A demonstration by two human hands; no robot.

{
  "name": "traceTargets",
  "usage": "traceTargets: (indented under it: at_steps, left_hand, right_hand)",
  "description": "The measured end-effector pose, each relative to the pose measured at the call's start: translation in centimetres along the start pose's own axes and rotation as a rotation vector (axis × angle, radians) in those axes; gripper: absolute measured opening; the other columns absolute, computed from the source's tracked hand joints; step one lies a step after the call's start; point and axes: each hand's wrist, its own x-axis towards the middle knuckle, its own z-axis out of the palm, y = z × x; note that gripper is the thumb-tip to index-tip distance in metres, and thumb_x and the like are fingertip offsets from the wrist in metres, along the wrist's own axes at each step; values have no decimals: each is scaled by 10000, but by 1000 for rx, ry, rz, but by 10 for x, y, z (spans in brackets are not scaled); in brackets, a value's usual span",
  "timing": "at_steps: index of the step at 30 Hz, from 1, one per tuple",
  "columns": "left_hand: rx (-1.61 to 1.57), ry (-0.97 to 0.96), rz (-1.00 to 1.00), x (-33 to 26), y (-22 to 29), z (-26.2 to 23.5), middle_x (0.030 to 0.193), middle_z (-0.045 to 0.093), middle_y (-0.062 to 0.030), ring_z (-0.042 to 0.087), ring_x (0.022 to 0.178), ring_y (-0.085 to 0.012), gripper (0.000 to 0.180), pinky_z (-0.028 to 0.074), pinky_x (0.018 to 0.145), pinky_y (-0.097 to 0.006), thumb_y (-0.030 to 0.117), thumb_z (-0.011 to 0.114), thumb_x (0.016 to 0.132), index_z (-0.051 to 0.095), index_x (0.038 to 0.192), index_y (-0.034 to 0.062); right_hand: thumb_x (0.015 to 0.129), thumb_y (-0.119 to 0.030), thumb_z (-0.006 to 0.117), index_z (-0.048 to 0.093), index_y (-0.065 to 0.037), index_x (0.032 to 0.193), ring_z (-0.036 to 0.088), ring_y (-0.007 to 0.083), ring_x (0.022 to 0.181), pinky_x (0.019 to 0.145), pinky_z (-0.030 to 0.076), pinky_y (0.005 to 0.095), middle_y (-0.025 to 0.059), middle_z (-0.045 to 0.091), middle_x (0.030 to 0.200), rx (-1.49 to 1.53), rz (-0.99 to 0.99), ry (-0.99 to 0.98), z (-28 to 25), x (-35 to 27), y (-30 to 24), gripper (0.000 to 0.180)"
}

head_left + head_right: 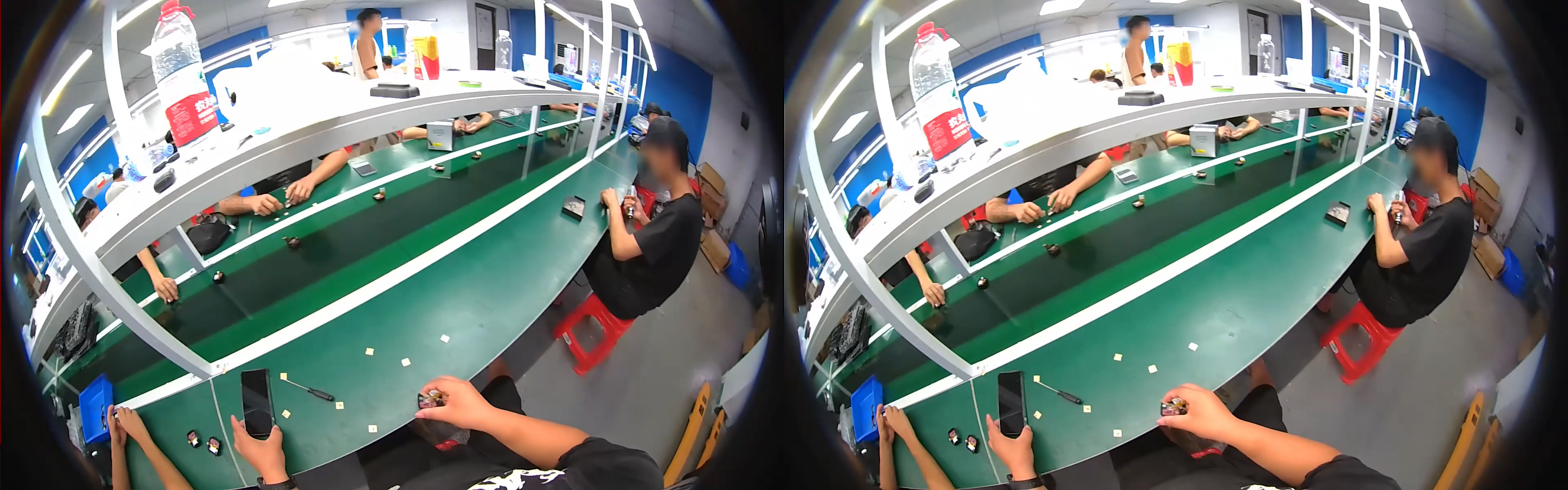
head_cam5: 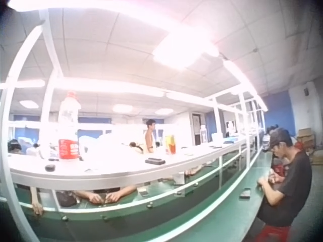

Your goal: The user is assembling a small electronic device, likely a smartwatch or component, at a factory workbench.

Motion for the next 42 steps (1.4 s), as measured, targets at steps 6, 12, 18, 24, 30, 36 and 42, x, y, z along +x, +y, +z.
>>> traceTargets:
  at_steps: [6, 12, 18, 24, 30, 36, 42]
  left_hand:
    - [113, 178, 281, -25, 65, -7, 1478, 420, -227, 385, 1376, -417, 860, 299, 1147, -505, 78, 775, 725, 386, 1488, -1]
    - [-1258, -1217, -411, -89, 140, 17, 1381, 547, -233, 638, 1148, -281, 542, 560, 933, -402, 154, 509, 1037, 309, 1513, -12]
    - [-1316, -1374, -588, -104, 148, 39, 1307, 602, -183, 657, 1097, -266, 523, 574, 892, -404, 125, 474, 1018, 314, 1500, 1]
    - [-1256, -1319, -648, -108, 152, 36, 1185, 639, -129, 679, 956, -197, 482, 584, 821, -336, 33, 516, 992, 367, 1449, 13]
    - [-1164, -1015, -341, -99, 148, 40, 1044, 633, -123, 672, 802, -177, 438, 571, 676, -274, -11, 578, 974, 422, 1381, 20]
    - [-1092, -926, -145, -91, 155, 26, 1113, 642, -140, 635, 797, -132, 408, 506, 678, -236, -16, 553, 981, 443, 1374, 3]
    - [-900, -920, 63, -96, 148, 18, 1042, 635, -102, 591, 773, -102, 432, 480, 676, -236, -7, 548, 984, 478, 1411, -15]
  right_hand:
    - [761, -301, 894, 693, -67, 1079, 566, 145, 802, 711, 471, 281, 45, 649, 1008, 123, -156, 3, 11, 2, -4, 443]
    - [797, -275, 854, 668, -66, 1131, 649, 247, 997, 864, 520, 341, 88, 638, 1109, 184, -129, -171, 7, -1, -47, 436]
    - [787, -152, 856, 656, -49, 1163, 658, 186, 938, 776, 565, 298, 91, 606, 1168, 169, -156, -191, 18, -6, -34, 438]
    - [826, -244, 826, 634, -84, 1240, 653, 247, 1010, 857, 537, 337, 97, 600, 1208, 279, -156, -234, 26, -11, -38, 483]
    - [935, -185, 719, 663, -26, 1108, 578, 134, 728, 610, 483, 296, 98, 590, 1018, 115, -329, 52, 14, 3, -35, 241]
    - [889, -267, 778, 636, -24, 732, 526, 175, 499, 489, 425, 312, 61, 553, 675, -20, -258, 88, 9, -5, -51, 322]
    - [793, -329, 841, 557, -55, 635, 529, 238, 515, 477, 418, 352, 74, 534, 636, -341, -276, 71, 3, -15, -63, 425]
